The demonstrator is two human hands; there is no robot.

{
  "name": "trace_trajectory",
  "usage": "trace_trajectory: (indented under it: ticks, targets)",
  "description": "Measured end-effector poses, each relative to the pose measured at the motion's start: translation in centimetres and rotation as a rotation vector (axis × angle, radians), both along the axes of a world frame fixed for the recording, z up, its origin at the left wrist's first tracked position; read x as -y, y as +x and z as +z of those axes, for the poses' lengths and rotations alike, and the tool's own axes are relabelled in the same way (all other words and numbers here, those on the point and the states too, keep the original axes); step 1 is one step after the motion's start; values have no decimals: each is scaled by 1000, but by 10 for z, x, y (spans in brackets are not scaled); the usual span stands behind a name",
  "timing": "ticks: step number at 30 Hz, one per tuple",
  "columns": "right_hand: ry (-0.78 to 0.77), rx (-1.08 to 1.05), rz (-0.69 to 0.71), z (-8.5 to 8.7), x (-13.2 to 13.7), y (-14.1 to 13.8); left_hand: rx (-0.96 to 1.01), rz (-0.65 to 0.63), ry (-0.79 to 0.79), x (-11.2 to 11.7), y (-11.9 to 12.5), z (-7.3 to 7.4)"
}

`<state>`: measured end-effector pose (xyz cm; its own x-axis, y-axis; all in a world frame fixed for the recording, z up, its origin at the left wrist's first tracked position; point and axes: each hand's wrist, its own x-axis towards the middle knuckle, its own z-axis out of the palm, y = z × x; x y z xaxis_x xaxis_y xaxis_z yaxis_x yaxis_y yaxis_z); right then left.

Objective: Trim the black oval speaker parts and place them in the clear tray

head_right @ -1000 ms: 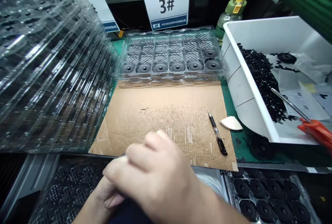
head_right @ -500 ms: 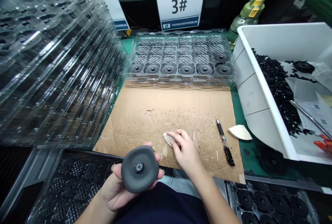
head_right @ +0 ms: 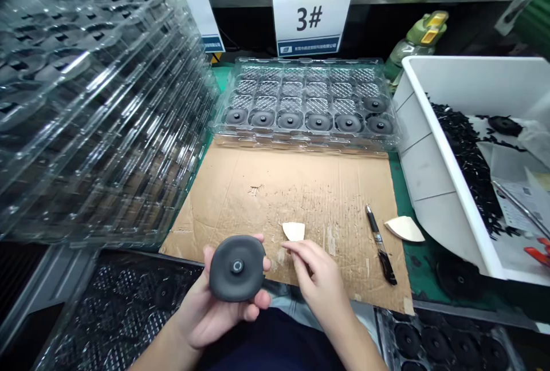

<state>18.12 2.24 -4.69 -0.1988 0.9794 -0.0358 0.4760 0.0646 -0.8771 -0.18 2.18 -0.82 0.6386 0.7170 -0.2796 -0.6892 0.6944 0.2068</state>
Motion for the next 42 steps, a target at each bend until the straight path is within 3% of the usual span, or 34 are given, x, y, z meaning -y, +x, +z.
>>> trace_trajectory:
  ticks: [3,8,12,19,27,35,42]
  targets:
    - [-1,18,16,-1,4,-4,-315,114,241,1,-6,0]
    - [23,24,26,9,1,-16,-1153,258,851,5,-26,-2]
    - [36,-25,-36,25,-4,-32,-1294,303,1047,4,-42,-2]
    - [19,-263,-162,44,-13,-61,-1302,338,996,3,-69,-6]
    - [-453,-500,198,67,-36,-96,-1189,273,786,9,-92,-8]
    - [-752,-656,372,67,-47,-101,-886,103,610,6,-95,-12]
    - [-705,-721,260,57,-36,-88,-970,101,641,5,-84,-11]
